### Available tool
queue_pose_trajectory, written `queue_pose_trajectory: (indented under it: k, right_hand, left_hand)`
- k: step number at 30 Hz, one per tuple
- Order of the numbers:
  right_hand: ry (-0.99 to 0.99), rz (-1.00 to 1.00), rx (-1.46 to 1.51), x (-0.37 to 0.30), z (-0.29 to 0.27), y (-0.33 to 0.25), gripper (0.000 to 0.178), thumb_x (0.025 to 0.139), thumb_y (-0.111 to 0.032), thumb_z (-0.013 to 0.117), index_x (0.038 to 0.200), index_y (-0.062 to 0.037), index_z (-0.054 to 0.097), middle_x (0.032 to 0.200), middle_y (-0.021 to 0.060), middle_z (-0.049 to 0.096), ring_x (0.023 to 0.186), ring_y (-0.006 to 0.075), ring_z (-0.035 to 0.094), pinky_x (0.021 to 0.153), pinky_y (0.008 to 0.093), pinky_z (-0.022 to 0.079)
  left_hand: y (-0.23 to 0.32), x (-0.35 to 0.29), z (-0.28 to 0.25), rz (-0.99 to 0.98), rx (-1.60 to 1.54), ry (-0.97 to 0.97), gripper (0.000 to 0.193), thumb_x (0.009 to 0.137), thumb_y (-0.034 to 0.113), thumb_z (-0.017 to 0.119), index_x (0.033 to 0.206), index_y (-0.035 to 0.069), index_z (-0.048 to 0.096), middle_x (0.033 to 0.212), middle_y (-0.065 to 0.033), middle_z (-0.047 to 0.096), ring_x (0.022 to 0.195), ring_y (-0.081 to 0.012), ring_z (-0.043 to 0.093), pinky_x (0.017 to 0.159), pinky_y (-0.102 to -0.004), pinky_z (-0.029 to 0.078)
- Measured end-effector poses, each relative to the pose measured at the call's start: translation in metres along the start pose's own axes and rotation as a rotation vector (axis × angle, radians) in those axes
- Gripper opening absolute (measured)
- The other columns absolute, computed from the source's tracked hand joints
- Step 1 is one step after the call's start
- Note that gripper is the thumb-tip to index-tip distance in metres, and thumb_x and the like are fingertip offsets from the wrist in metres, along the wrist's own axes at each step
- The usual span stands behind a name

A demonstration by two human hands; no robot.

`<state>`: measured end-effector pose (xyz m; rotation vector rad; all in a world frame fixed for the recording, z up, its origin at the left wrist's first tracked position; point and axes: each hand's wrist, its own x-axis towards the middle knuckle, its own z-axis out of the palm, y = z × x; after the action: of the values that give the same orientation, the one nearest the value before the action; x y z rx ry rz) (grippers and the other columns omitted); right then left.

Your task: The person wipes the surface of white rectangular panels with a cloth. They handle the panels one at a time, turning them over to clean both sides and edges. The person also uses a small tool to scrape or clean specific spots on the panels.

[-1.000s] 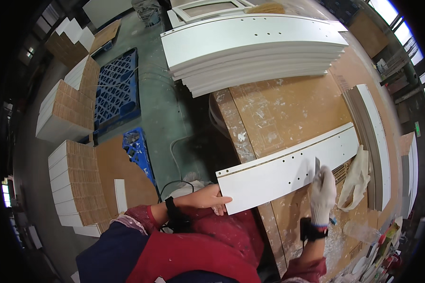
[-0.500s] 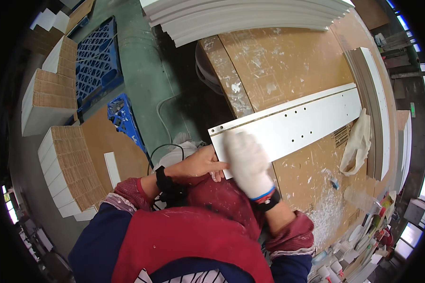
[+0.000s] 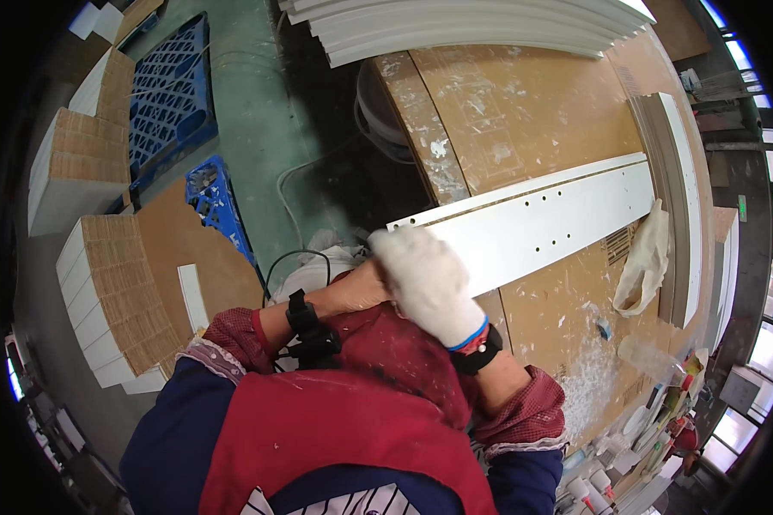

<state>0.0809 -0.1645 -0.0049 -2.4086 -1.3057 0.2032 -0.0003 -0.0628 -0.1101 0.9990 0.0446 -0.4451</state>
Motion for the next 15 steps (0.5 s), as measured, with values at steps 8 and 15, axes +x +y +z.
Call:
queue_pose_trajectory:
  k: [8,15]
  right_hand:
    - [-0.091,0.074,-0.154,0.005,-0.004,0.006,0.018,0.077,-0.018,0.059,0.094,-0.0104,0.055,0.078,0.0097,0.055,0.076,0.03,0.059,0.063,0.0399,0.049]
    - [0.007,0.227,-0.236,0.001,-0.001,0.008,0.02,0.075,-0.013,0.059,0.094,-0.0097,0.054,0.076,0.0089,0.053,0.073,0.0283,0.058,0.062,0.0395,0.048]
  left_hand:
    - [0.002,0.002,0.003,-0.024,-0.125,-0.055,0.047,0.086,0.017,0.066,0.119,-0.003,0.04,0.086,-0.0133,0.063,0.067,-0.0186,0.065,0.058,-0.0272,0.055]
    - [0.0,0.001,0.005,-0.084,-0.064,-0.026,0.035,0.089,0.019,0.063,0.111,0.0,0.045,0.084,-0.0124,0.064,0.063,-0.0164,0.064,0.055,-0.0272,0.054]
